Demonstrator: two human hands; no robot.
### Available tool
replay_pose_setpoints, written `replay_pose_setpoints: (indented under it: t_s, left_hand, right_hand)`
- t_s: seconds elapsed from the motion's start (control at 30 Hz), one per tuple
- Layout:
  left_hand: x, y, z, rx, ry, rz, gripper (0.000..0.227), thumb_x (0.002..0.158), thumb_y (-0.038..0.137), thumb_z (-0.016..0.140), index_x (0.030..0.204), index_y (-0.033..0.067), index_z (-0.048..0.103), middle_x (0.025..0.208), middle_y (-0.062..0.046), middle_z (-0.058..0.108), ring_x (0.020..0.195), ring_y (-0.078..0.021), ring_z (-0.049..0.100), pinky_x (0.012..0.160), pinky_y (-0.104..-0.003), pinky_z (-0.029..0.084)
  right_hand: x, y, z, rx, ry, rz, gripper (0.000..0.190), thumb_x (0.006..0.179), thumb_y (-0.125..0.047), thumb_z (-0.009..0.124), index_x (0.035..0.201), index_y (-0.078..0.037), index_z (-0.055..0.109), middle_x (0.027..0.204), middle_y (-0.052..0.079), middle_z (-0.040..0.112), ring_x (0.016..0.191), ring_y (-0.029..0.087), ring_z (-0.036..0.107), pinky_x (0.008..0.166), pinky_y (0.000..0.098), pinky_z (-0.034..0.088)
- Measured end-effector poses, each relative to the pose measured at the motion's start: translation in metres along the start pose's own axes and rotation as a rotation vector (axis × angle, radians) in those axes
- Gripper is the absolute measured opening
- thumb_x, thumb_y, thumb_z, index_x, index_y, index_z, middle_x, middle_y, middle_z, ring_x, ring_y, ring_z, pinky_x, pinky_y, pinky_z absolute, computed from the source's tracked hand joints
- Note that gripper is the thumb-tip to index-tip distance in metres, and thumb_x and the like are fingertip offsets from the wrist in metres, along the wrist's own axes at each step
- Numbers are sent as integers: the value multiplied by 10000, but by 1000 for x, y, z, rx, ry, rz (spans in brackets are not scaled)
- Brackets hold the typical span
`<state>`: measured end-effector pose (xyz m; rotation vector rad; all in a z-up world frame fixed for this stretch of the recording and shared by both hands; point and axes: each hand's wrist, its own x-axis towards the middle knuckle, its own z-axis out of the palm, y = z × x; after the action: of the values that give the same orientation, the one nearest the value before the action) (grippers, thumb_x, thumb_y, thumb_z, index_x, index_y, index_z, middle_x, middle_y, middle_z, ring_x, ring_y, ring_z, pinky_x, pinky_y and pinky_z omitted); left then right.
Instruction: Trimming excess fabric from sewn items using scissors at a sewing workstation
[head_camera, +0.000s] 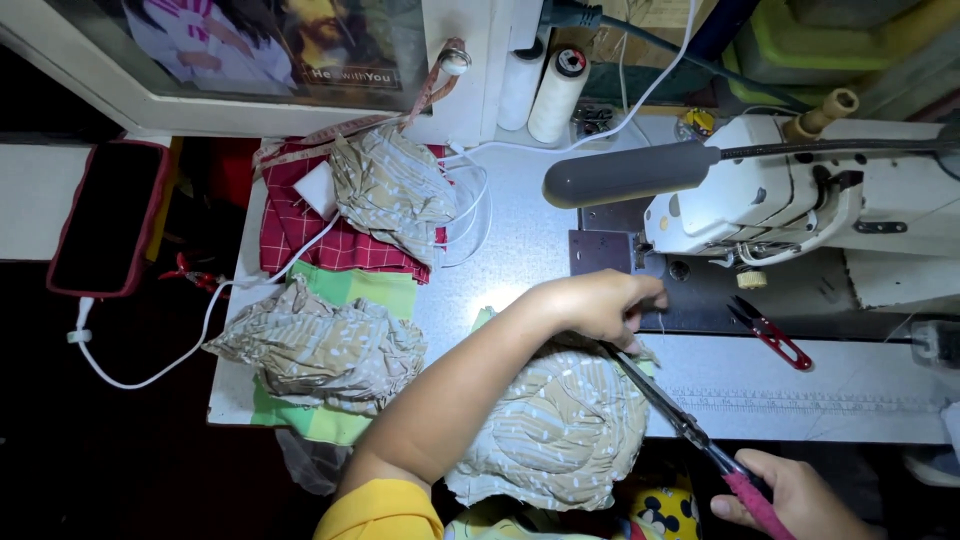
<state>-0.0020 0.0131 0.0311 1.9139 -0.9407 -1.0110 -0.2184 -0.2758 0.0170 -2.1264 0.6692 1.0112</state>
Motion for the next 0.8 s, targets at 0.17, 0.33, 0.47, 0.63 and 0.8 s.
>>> replay_pose_setpoints:
  t_s: [0.17,0.33,0.47,0.63,0.8]
  left_hand:
    - [2,-24,-8,107,28,-13,646,730,135,853,1315,170,581,1244,-56,660,1049,-245,636,829,-359,492]
    - [8,-35,-9,96,55,1,527,779,13,777,1263,175,644,1007,-30,609,828,-199,600,682,-331,464]
    - [19,-41,-7,68,56,43,504,774,31,815,1231,193,675,1012,-5,607,844,-186,583,717,-313,456]
    - [16,-42,-10,-35,39,34,499,796,9,811,1251,164,674,874,-14,516,686,-175,527,553,-328,457]
    - [19,-49,-11,-81,40,94,449,791,11,840,1193,151,698,684,32,418,626,-154,457,630,-282,404]
  right_hand:
    - [-12,-28,-8,7,-51,26,273,835,-90,988,794,13,738,752,99,618,719,221,590,748,319,424]
    - [-21,-67,-23,-388,-109,35,245,822,-334,907,963,-151,827,1000,-40,851,1017,75,749,1016,178,421]
    - [7,-49,-37,-212,-230,63,528,787,-349,902,1239,-116,759,1095,29,769,1008,156,685,908,282,462]
    - [44,-32,-54,-279,-251,-36,620,713,-466,886,1218,-112,823,862,32,669,807,163,635,783,252,441]
    - [60,-33,-61,-341,-286,-177,534,746,-542,899,817,-79,642,757,33,534,677,170,485,658,294,302]
